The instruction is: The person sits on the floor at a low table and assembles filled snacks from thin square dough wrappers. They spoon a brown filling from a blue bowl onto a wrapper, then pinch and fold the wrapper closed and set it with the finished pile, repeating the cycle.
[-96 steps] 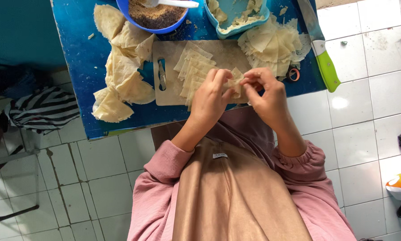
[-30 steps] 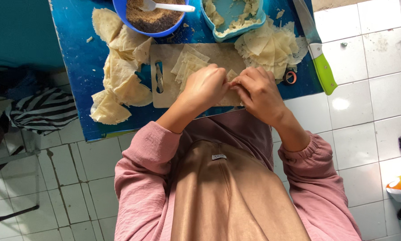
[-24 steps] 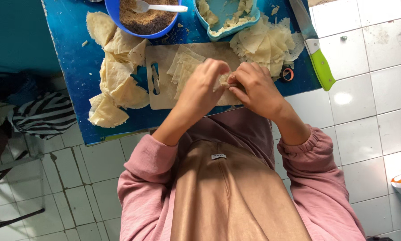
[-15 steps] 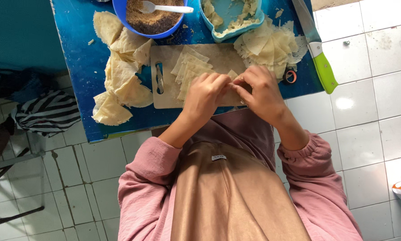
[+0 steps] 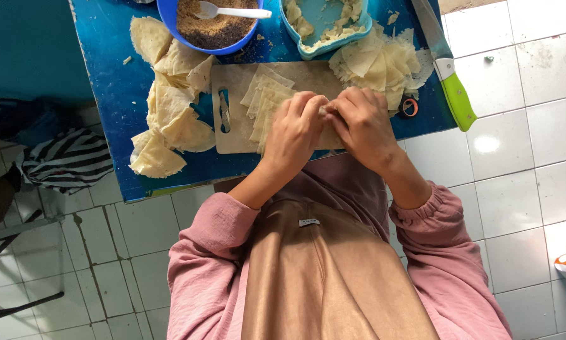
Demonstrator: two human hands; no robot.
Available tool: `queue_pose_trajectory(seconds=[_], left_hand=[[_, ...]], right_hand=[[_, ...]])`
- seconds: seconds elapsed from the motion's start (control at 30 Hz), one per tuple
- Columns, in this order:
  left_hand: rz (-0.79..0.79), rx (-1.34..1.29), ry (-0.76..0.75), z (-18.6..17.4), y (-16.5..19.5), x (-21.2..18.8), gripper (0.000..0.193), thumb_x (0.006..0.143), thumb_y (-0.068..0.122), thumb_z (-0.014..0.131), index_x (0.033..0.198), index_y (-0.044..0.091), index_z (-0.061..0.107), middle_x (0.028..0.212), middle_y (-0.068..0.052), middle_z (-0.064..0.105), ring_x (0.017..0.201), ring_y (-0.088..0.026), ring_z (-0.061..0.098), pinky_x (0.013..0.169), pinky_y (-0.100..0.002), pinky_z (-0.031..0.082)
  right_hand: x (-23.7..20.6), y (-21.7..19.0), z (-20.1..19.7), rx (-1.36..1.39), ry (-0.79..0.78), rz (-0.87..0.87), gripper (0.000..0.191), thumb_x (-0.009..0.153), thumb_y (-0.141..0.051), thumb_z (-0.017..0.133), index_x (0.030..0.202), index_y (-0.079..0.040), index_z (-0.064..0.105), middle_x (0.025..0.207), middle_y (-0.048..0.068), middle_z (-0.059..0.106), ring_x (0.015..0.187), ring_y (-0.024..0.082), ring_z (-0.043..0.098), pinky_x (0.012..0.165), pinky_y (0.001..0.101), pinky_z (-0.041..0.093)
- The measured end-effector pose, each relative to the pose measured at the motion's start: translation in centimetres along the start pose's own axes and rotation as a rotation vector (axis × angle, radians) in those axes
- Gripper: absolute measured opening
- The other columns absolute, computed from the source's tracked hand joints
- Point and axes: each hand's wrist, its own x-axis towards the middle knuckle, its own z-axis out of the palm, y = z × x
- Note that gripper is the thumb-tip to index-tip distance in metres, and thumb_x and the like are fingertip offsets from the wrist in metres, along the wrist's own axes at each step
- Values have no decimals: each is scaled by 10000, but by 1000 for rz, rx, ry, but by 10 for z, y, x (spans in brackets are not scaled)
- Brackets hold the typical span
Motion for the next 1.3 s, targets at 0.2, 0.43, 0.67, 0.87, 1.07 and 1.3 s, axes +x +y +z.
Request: queue_pose_trajectory(seconds=[0.2, 0.43, 0.67, 0.87, 1.07, 1.3], left_hand=[[18, 62, -26, 5, -7, 4, 250, 971, 110, 654, 1218, 115, 611, 1126, -26, 659, 1069, -240, 632, 918, -388, 490], [124, 486, -53, 10, -1, -6, 415, 907, 115, 616, 1314, 33, 631, 1403, -105, 601, 1280, -243, 564, 1049, -384, 425], [74, 405, -129, 7, -9, 4, 471, 920, 68, 585, 1388, 21, 604, 1587, -101, 447, 1474, -262, 400, 1190, -420, 298], [-39, 259, -46, -12, -16, 5, 547, 912, 37, 618, 1456, 15, 568, 1581, -114, 458, 1460, -315, 424, 1200, -441, 349], [-119, 203, 34, -58, -25, -22, 530, 953, 136, 700, 1449, 15, 560, 1552, -146, 471, 1421, -350, 454, 1165, -467, 366], [-188, 220, 141, -95, -34, -42, 487, 969, 182, 718, 1401, -7, 596, 1496, -163, 530, 1363, -357, 502, 1139, -464, 376]], right_hand=[[0, 0, 9, 49, 53, 118, 141, 964, -111, 730, 1094, -79, 688, 1101, 75, 605, 1084, 313, 568, 976, 445, 398], [-8, -1, 7, -165, 136, 5, 239, 939, -89, 755, 1176, -87, 726, 1241, 69, 619, 1167, 282, 579, 990, 433, 390], [-2, -5, 6, -227, 159, -53, 322, 952, -93, 755, 1274, -91, 745, 1331, 53, 610, 1249, 263, 561, 1055, 427, 377], [17, 10, 7, -258, 96, -88, 232, 958, -165, 780, 1182, -110, 754, 1292, 49, 612, 1221, 263, 547, 1024, 436, 367], [32, 9, 5, -391, 56, -228, 185, 925, -198, 801, 1070, -114, 722, 1206, 25, 626, 1197, 243, 554, 1022, 444, 374], [93, 50, -25, -497, 322, -359, 183, 1001, -96, 720, 1170, -25, 703, 1231, 160, 613, 1190, 350, 535, 964, 485, 367]])
